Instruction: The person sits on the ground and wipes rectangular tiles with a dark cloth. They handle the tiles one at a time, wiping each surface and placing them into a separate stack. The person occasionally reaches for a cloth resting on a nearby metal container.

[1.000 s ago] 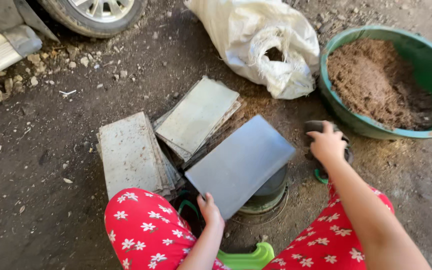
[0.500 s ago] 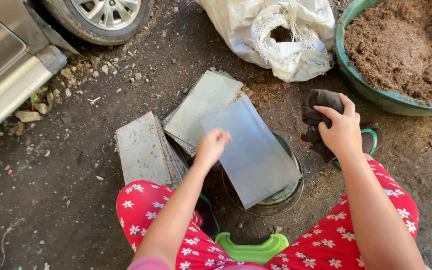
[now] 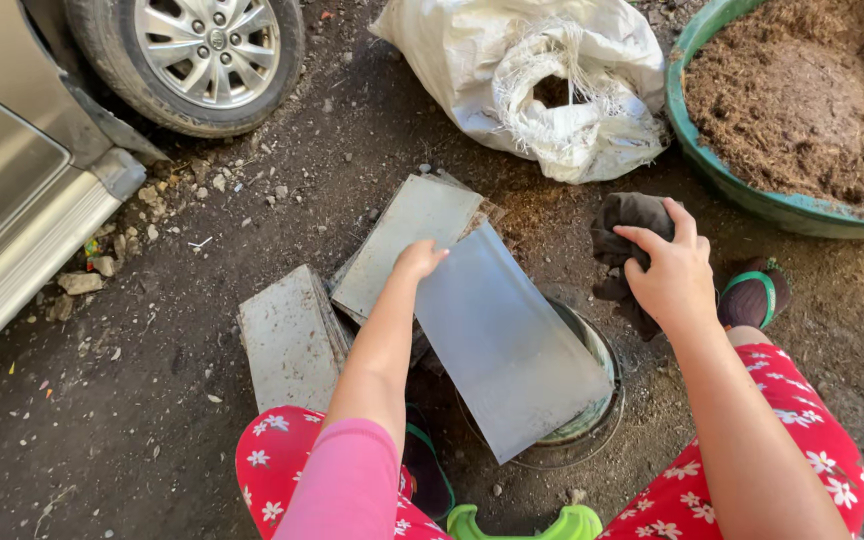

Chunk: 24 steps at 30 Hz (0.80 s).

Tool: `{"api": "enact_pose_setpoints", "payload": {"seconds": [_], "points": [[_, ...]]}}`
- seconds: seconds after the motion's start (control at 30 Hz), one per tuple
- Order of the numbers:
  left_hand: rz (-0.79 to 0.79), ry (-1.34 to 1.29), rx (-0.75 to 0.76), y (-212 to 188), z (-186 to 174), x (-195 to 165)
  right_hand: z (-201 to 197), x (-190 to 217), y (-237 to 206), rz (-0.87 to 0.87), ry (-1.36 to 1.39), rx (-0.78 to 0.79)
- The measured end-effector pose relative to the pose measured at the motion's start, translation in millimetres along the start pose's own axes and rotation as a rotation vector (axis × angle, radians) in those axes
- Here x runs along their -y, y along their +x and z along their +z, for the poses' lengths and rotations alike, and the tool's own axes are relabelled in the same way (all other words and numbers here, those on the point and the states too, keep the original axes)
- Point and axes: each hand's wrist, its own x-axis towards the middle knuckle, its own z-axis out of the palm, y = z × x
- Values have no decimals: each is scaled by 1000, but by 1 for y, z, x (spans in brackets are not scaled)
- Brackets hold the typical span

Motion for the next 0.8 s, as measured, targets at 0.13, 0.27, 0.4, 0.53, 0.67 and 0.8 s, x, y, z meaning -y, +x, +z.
{"api": "enact_pose_setpoints", "payload": {"seconds": [0.13,0.27,0.4,0.53,0.67,0.8], "points": [[-44,-154,-167,-11,36,27,1,4,0,-20,20,-7],[-266,-353,-166,-61,66,79,9,27,-12,-98,1,22],[-357,-785,-306,-137,136,111,45,89,-50,-183,-13,162],[-394,-679,-363,-177,199,122,115,173,-121,-333,-173,453],[-408,-1001,-366,-182,219,118,168,197,-167,-438,-295,353],[-367,-1207,-472,-192,222,102,155,133,-127,-227,-309,356]]}}
